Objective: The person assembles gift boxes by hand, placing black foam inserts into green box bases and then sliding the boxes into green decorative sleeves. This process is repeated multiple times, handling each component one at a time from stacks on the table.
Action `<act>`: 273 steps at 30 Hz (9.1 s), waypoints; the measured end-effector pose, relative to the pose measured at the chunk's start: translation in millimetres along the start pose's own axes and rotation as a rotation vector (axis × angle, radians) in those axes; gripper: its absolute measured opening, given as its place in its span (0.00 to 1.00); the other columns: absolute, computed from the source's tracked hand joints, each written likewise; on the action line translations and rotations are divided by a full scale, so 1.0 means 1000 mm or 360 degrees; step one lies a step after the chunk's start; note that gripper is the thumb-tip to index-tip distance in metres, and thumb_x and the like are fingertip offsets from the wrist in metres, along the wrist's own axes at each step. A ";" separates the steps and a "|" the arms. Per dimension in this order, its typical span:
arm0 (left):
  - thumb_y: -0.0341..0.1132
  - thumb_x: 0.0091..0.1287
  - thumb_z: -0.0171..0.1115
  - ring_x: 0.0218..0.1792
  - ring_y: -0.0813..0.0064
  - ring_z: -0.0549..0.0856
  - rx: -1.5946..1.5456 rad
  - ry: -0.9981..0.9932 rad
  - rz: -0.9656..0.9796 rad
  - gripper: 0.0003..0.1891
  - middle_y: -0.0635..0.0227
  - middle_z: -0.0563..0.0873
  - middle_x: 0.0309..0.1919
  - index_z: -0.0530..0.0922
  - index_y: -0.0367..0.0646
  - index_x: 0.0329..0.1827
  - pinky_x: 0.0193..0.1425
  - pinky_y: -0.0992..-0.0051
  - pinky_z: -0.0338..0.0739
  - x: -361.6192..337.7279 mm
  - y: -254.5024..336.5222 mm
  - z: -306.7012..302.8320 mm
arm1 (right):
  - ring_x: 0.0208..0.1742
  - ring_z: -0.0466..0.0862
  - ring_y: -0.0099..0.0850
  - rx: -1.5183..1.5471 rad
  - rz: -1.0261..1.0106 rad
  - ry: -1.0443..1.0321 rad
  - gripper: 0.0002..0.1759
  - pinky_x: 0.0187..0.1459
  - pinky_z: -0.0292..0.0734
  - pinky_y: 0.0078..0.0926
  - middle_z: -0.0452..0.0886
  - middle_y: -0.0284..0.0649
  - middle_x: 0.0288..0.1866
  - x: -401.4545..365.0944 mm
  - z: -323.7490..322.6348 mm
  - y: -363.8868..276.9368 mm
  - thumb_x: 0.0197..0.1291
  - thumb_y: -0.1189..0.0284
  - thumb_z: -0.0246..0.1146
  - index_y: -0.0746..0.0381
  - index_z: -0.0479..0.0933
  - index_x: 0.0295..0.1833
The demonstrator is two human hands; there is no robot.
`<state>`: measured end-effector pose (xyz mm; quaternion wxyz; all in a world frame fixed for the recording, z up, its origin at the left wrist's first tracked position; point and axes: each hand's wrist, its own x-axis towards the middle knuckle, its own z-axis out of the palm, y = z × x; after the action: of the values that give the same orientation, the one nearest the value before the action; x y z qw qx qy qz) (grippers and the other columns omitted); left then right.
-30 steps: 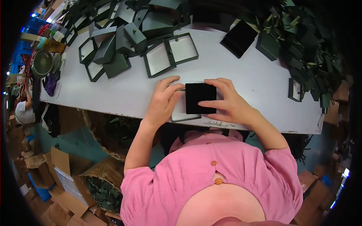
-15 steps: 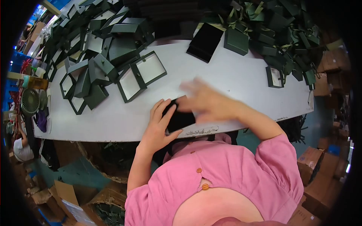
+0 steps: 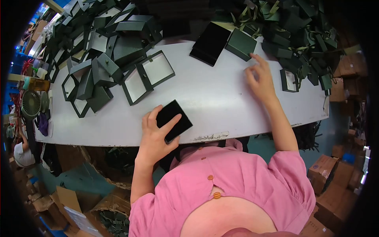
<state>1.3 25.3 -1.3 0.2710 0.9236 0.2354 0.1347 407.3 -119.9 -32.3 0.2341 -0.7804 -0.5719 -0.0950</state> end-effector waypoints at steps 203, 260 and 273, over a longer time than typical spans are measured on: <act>0.38 0.78 0.59 0.85 0.38 0.52 -0.0275 -0.0016 -0.0261 0.14 0.43 0.67 0.81 0.90 0.40 0.46 0.85 0.46 0.49 0.092 0.027 0.023 | 0.83 0.58 0.61 0.0574 -0.0234 -0.0556 0.75 0.79 0.55 0.66 0.65 0.52 0.79 -0.017 -0.009 -0.133 0.35 0.45 0.86 0.59 0.54 0.87; 0.34 0.50 0.82 0.72 0.40 0.70 -0.0052 0.0645 -0.0489 0.25 0.42 0.64 0.75 0.76 0.44 0.47 0.75 0.53 0.68 0.005 -0.037 0.008 | 0.80 0.64 0.62 0.0496 -0.0200 -0.0368 0.23 0.79 0.53 0.74 0.73 0.45 0.76 -0.066 -0.032 -0.118 0.55 0.66 0.76 0.44 0.88 0.60; 0.26 0.45 0.78 0.72 0.47 0.75 -0.0637 0.0180 -0.0005 0.33 0.46 0.70 0.75 0.76 0.43 0.58 0.72 0.59 0.74 0.025 0.035 -0.006 | 0.76 0.70 0.62 0.1062 -0.0698 -0.0198 0.39 0.72 0.70 0.60 0.74 0.47 0.75 -0.052 -0.033 -0.106 0.39 0.60 0.89 0.56 0.82 0.60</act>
<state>32.7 14.7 26.0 0.4356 0.8419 0.2201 0.2302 295.2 -154.3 2.0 0.4138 -0.5252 -0.7374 0.0957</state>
